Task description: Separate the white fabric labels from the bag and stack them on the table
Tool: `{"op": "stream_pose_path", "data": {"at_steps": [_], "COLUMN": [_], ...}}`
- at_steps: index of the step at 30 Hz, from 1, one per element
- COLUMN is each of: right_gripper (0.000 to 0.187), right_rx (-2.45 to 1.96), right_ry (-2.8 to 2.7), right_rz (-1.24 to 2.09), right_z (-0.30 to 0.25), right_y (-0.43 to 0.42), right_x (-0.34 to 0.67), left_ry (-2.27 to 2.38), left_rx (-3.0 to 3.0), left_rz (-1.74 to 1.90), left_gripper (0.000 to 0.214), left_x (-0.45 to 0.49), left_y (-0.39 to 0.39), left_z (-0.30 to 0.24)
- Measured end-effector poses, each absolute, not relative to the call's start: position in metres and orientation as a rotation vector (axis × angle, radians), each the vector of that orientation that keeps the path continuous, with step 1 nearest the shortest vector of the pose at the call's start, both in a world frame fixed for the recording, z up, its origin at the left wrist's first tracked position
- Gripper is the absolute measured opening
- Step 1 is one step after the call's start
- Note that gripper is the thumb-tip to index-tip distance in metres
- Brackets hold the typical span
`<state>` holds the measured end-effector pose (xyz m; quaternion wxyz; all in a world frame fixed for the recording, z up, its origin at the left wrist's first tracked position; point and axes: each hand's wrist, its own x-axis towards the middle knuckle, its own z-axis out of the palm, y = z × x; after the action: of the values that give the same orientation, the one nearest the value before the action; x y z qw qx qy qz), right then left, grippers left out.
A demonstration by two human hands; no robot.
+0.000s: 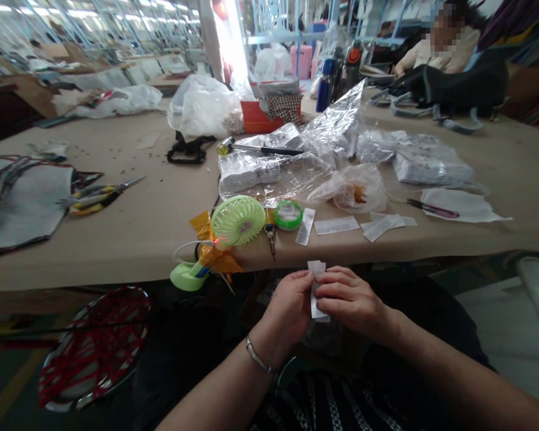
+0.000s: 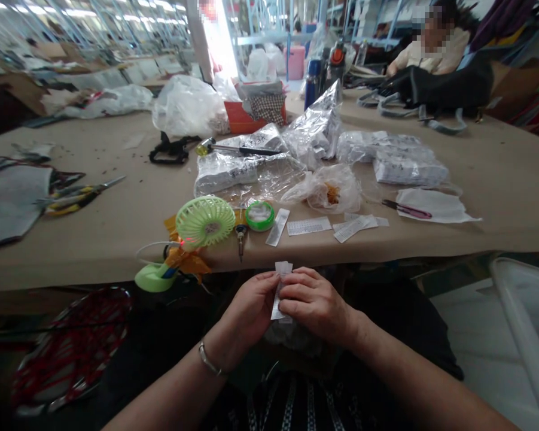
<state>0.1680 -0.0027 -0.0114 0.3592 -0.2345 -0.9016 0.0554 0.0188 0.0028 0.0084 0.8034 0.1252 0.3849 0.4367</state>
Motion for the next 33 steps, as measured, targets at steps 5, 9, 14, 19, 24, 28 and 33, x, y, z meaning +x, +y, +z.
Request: {"op": "stream_pose_path", "data": {"at_steps": [5,9,14,19,24,28,33], "right_gripper": [0.014,0.014,0.022,0.024,0.018,0.019,0.016], "right_rx": [-0.583,-0.577,-0.645,-1.084,-1.155,-1.154,-1.164], "right_ry": [-2.367,-2.404,-2.318,-1.76,-1.299,-1.165,-1.128], "right_rz": [0.141,0.16,0.304,0.778,1.486,1.561,1.621], "right_z": [-0.009,-0.005,-0.007,-0.01,-0.011,-0.01,-0.01], "right_y": [0.0,-0.001,-0.006,-0.004,0.004,0.003,-0.001], "right_x": [0.169,0.17,0.173,0.174,0.162,0.153,0.149], "left_ry": [0.774,0.745,0.812,0.903,0.892,0.792,0.723], "left_rx": [0.243,0.28,0.266,0.321,0.397,0.401,0.398], "left_rz": [0.965,0.949,0.895,0.785,0.745,0.729,0.664], "left_gripper": [0.013,0.013,0.012,0.014,0.015,0.015,0.017], "left_x": [0.016,0.015,0.013,0.012,0.013,0.01,0.002], "left_y": [0.002,0.0,-0.002,-0.007,-0.011,-0.014,-0.016], "left_z": [0.01,0.009,0.005,0.011,0.015,0.013,0.006]}}
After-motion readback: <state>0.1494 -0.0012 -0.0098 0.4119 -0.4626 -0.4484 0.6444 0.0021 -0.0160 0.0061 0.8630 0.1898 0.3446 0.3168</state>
